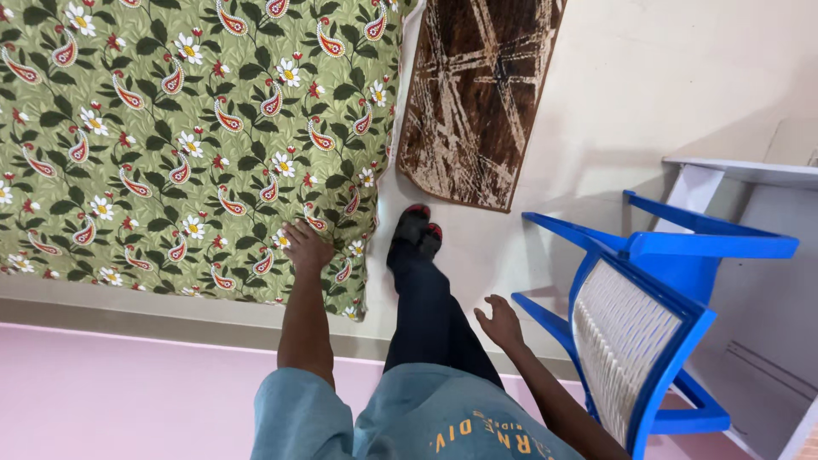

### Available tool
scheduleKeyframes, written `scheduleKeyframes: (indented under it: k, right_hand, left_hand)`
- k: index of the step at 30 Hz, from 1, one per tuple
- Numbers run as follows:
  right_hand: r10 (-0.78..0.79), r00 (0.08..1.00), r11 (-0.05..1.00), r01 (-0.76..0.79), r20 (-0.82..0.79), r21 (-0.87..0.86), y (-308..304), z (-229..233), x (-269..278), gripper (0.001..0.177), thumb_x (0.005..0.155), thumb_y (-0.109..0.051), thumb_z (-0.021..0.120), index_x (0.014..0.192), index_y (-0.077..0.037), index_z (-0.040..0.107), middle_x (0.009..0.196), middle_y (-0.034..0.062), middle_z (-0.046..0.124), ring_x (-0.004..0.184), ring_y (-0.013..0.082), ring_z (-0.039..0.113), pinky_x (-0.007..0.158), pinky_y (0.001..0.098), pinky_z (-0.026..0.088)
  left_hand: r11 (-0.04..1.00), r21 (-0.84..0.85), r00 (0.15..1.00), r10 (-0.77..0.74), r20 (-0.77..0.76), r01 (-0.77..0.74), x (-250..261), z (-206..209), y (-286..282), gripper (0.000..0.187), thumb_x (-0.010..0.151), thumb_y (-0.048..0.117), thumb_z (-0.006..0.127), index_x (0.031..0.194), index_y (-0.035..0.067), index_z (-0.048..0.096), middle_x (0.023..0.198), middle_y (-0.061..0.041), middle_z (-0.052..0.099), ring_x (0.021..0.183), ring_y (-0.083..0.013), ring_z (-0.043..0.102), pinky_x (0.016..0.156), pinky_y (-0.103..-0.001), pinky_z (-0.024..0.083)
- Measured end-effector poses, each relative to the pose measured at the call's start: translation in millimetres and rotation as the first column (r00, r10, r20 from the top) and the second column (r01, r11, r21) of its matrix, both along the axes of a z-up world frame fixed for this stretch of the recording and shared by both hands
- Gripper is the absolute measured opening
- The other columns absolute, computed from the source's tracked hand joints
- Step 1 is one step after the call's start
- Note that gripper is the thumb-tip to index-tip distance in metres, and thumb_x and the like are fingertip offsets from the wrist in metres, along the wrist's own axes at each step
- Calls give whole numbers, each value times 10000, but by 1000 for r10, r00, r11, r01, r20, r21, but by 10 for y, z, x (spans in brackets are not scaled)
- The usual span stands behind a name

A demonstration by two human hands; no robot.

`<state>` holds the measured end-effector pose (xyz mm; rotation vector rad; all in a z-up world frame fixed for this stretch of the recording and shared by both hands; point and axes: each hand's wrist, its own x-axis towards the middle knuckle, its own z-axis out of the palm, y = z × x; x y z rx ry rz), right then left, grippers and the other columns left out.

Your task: The person spreads a patterned bedsheet over a mattress and smooths it out by hand before positioning a pillow.

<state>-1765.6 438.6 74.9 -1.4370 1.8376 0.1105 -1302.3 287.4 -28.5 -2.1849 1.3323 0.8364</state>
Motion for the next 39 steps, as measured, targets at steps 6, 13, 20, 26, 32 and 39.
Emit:
scheduleKeyframes:
  k: [6,13,20,26,32,39]
  right_hand:
    - [-49,995,983,33,85,179,-246,337,-144,565,870,-418,726,1228,16,678,1205,230,712,1081,326,726,911,413,586]
    - [-19,990,990,-1,138,142,-1018,724,-227,562,850,-405,730,1202,29,674,1146,234,711,1023,336,729,875,429,584]
    - [230,964,955,-249,131,159,-2223,1027,-332,540,864,-435,704,1189,-4,704,1134,206,735,956,315,746,870,426,579]
    - [90,988,985,-107,124,139,-3219,1207,-342,582,885,-434,692,1267,5,679,1018,245,784,915,317,780,850,409,601]
    - [196,971,980,-187,134,-74,-3797,1285,-277,534,873,-394,721,1213,17,692,1075,221,749,932,323,758,837,419,594]
    - [196,965,974,-170,173,-150,-4664,1294,-401,497,875,-354,723,1232,-10,687,1074,207,749,948,307,756,833,402,602]
  left_hand:
    - [978,166,972,156,-176,-127,140,354,-241,1249,772,526,782,1653,86,15,1717,-265,-77,1607,-407,39,1193,-638,298]
    - [953,58,917,303,-258,-298,-133,888,-406,1246,770,544,816,1640,58,68,1674,-312,-17,1557,-510,97,1208,-543,296]
    - [892,69,777,426,-464,-448,-166,1103,-557,810,725,475,745,1383,30,587,1380,-325,578,1270,-452,605,1075,-495,490]
    - [925,-129,877,286,-385,-358,-188,1152,-1002,636,863,465,701,1233,-50,659,1196,-306,698,1167,-438,663,1008,-499,520]
    - [903,-188,839,259,-479,-386,-543,1592,-2114,583,875,455,684,1218,-16,664,1153,-262,702,1121,-429,663,954,-496,515]
    - [860,-296,750,140,-646,-415,-993,1770,-3158,549,876,442,666,1246,36,670,1053,-212,750,1015,-377,721,875,-450,556]
